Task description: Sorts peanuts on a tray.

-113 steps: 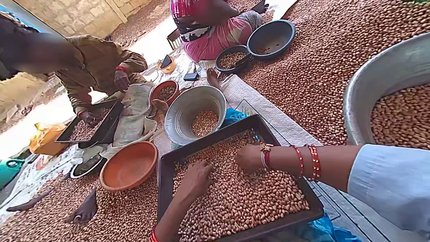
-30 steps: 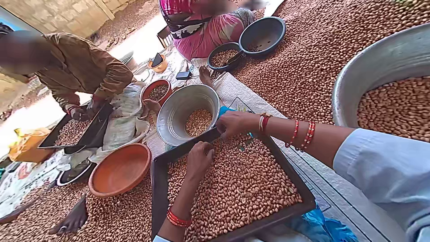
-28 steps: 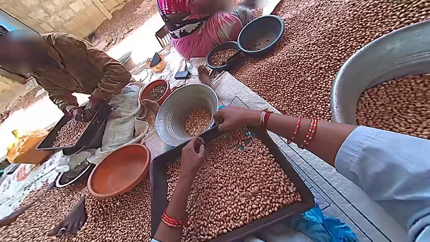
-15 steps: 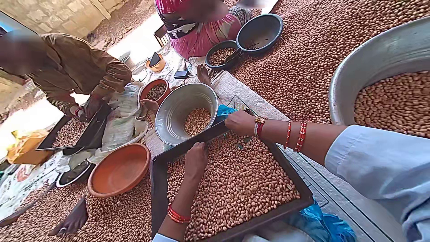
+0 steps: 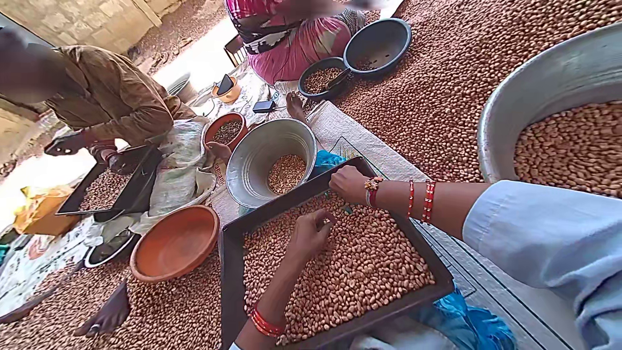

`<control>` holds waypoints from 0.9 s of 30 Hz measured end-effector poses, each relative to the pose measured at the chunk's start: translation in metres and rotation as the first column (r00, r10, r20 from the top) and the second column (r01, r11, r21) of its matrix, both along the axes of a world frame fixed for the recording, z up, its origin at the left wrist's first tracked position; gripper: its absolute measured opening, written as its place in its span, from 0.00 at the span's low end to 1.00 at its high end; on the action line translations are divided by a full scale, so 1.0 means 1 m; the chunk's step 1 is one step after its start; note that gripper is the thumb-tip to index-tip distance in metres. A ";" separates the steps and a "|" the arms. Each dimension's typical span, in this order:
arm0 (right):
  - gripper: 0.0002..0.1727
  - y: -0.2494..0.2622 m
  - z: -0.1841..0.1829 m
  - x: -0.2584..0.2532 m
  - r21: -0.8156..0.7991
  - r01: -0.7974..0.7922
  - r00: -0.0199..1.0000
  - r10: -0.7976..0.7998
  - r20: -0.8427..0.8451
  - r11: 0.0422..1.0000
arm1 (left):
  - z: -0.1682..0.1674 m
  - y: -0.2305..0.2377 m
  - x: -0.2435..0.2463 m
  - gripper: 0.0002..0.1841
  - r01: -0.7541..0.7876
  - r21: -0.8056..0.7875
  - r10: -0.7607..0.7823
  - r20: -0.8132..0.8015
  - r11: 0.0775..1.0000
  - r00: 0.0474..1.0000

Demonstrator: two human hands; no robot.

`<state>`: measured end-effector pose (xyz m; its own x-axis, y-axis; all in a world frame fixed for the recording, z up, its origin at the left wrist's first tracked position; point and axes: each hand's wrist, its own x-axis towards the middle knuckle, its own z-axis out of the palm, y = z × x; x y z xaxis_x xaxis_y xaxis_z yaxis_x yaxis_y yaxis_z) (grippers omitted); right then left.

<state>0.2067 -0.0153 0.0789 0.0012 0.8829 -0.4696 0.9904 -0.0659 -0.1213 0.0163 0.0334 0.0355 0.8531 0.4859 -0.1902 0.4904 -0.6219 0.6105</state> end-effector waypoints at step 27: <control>0.13 0.007 0.006 0.010 0.007 0.005 0.993 -0.004 -0.122 1.000 | 0.002 0.005 -0.007 0.08 -0.002 0.383 -0.005 0.015 0.924 1.000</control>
